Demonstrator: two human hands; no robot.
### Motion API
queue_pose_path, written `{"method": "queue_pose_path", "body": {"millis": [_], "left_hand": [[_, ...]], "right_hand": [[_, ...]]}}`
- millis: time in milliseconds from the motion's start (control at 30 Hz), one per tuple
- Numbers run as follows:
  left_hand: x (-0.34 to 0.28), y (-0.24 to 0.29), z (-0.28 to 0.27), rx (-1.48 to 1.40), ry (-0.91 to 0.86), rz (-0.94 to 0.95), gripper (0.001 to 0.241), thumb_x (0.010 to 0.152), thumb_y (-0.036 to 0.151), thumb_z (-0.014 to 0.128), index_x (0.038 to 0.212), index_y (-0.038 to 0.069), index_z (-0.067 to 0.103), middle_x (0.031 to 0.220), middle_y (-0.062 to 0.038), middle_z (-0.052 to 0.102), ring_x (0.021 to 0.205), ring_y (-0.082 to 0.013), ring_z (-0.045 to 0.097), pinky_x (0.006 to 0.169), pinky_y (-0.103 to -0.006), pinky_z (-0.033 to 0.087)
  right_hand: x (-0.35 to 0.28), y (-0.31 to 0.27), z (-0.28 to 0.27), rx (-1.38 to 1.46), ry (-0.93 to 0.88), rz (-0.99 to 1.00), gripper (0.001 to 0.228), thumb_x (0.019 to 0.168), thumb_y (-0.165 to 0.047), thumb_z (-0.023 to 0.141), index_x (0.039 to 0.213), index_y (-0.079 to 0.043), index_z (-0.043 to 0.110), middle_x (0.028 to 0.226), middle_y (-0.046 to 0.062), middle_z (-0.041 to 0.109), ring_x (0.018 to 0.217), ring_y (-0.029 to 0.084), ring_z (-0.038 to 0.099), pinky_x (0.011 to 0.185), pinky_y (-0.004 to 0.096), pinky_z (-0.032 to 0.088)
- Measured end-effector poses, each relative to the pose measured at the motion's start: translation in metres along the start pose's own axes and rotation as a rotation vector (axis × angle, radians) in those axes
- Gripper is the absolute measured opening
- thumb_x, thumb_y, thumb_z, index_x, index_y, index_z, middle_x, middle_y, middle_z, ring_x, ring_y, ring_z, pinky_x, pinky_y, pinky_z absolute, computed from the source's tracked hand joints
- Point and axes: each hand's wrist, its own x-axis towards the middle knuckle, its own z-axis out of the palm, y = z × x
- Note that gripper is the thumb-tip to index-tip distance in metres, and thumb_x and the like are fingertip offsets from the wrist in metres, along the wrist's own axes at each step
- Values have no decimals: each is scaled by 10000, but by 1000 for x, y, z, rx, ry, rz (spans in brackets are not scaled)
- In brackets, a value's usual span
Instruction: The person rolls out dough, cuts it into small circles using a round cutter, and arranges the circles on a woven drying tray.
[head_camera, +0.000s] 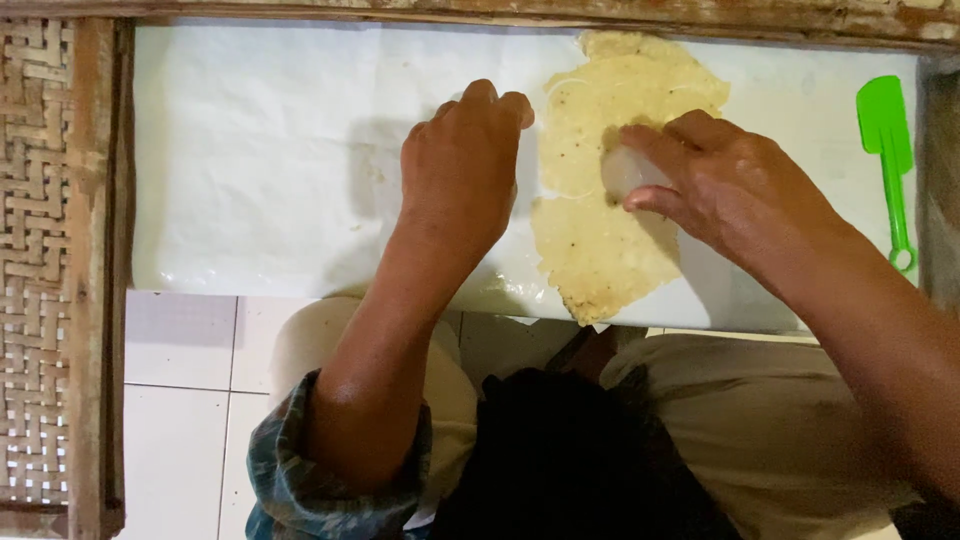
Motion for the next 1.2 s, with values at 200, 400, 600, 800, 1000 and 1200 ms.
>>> {"method": "queue_pose_path", "body": {"millis": [200,400,600,800,1000,1200], "left_hand": [[-4,-2,5,-62,80,21,350,742,-99,665,1022,109,698,860,-66,585,719,-250,611,637,-397,504],[-2,-1,5,-69,74,27,331,756,-89,645,1010,109,721,876,-93,617,677,-291,629,611,-430,512],[-2,-3,-3,-147,55,55,410,757,-142,615,1101,60,709,946,-121,607,822,-292,617,716,-411,543],[-1,2,-12,-268,28,24,484,748,-215,502,1132,13,689,999,-134,598,926,-283,589,816,-413,531],[0,9,-22,-397,23,54,331,833,-135,594,1129,-15,683,943,-131,667,712,-236,624,665,-378,536],[5,7,-26,-421,-31,37,379,786,-160,612,1145,-60,683,854,-132,709,692,-209,702,629,-349,577]], "right_hand": [[4,-3,-3,1,-32,39,792,967,-667,378,1515,-126,563,901,127,675,624,250,690,597,355,584],[3,-3,1,65,40,48,687,947,-538,637,1481,-106,609,965,171,721,591,256,711,562,371,612],[4,31,-11,603,-146,397,656,910,-372,714,1513,-157,570,1295,200,682,973,339,720,805,441,578],[-30,101,-7,805,164,216,567,1021,131,596,1555,182,415,1277,393,572,1059,460,621,793,476,543],[-49,114,4,872,207,246,606,987,218,600,1557,167,401,1292,413,552,1125,480,587,839,500,541],[-54,99,6,847,173,189,695,885,212,636,1537,167,401,1323,398,534,1123,455,580,923,513,505]]}}
